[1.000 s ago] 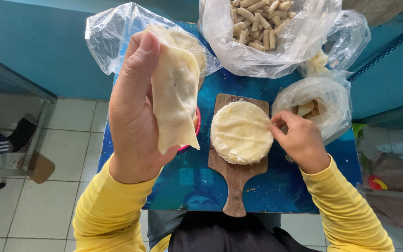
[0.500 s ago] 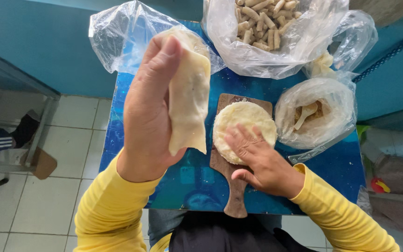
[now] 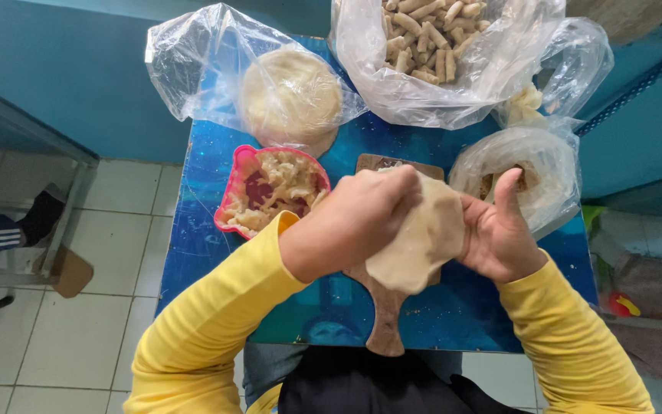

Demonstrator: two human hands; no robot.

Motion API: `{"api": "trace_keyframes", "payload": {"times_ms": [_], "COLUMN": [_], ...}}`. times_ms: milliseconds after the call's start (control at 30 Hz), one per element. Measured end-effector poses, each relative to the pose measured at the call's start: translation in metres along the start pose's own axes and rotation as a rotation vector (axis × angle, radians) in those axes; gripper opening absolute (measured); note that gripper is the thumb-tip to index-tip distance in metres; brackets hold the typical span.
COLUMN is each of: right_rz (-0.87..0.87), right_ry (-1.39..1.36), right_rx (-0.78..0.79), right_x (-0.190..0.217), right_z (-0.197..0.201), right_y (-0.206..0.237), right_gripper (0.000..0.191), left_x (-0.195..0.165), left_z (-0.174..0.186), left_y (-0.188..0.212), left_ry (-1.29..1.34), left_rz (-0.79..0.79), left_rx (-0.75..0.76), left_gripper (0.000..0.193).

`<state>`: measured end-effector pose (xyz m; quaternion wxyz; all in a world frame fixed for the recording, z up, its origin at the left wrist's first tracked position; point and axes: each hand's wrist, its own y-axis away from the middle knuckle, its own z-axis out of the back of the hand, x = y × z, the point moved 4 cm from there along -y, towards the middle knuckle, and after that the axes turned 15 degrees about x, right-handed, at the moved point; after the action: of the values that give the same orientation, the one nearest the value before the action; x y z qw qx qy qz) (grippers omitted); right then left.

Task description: The person sits at a small table and stretches pieces of soft dough by hand, pulling them into large thin translucent sheets. They drape each stretched sheet over a round dough base resting on a small wooden board, press it down, and gather scraps into a pink bowl, working through pieces from plastic bags on the table.

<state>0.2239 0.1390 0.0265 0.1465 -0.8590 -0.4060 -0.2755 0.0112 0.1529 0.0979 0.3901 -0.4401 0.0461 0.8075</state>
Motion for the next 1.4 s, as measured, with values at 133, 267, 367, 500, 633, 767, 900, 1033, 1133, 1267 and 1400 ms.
{"api": "trace_keyframes", "payload": {"times_ms": [133,267,367,500,633,767,900,1033,1133,1267,1400], "right_rz": [-0.085,-0.067,-0.027,0.023,0.107,0.076,0.128,0.140,0.332,0.200,-0.045], "right_ry": [0.399,0.450,0.893,1.214,1.270,1.419,1.539,1.784,2.178,2.291,2.286], "right_rx": [-0.288,-0.293,-0.399,-0.504,-0.532,-0.622,-0.618,-0.733,-0.568,-0.202,-0.044], "right_x": [0.009,0.005,0.001,-0.001,0.001,0.003,0.006,0.008,0.003,-0.018,-0.037], "right_z": [0.016,0.020,0.027,0.025,0.015,0.007,-0.005,-0.018,-0.036,-0.034,-0.023], "right_y": [0.013,0.017,0.003,-0.005,-0.007,-0.012,-0.016,-0.015,-0.013,-0.024,-0.030], "right_gripper": [0.050,0.040,0.031,0.023,0.026,0.033,0.041,0.044,0.039,0.057,0.063], "left_x": [0.020,0.031,0.052,0.078,0.088,0.095,0.092,0.081,0.069,0.059,0.068], "left_z": [-0.008,-0.017,-0.020,-0.022,-0.022,-0.019,-0.018,-0.002,0.030,0.097,0.144], "left_y": [-0.007,-0.006,-0.010,-0.018,-0.016,-0.014,-0.014,-0.008,-0.005,0.016,0.046], "left_ry": [-0.016,0.122,0.029,-0.119,-0.092,-0.115,-0.152,-0.281,-0.345,-0.413,-0.581], "left_rz": [0.038,0.025,0.233,0.396,0.314,0.302,0.308,0.400,0.396,0.276,0.276], "left_rx": [0.063,0.161,0.240,0.279,0.220,0.187,0.186,0.155,0.007,-0.268,-0.497], "left_gripper": [0.009,0.011,0.012,0.011,0.020,0.023,0.025,0.028,0.027,0.022,0.011]}}
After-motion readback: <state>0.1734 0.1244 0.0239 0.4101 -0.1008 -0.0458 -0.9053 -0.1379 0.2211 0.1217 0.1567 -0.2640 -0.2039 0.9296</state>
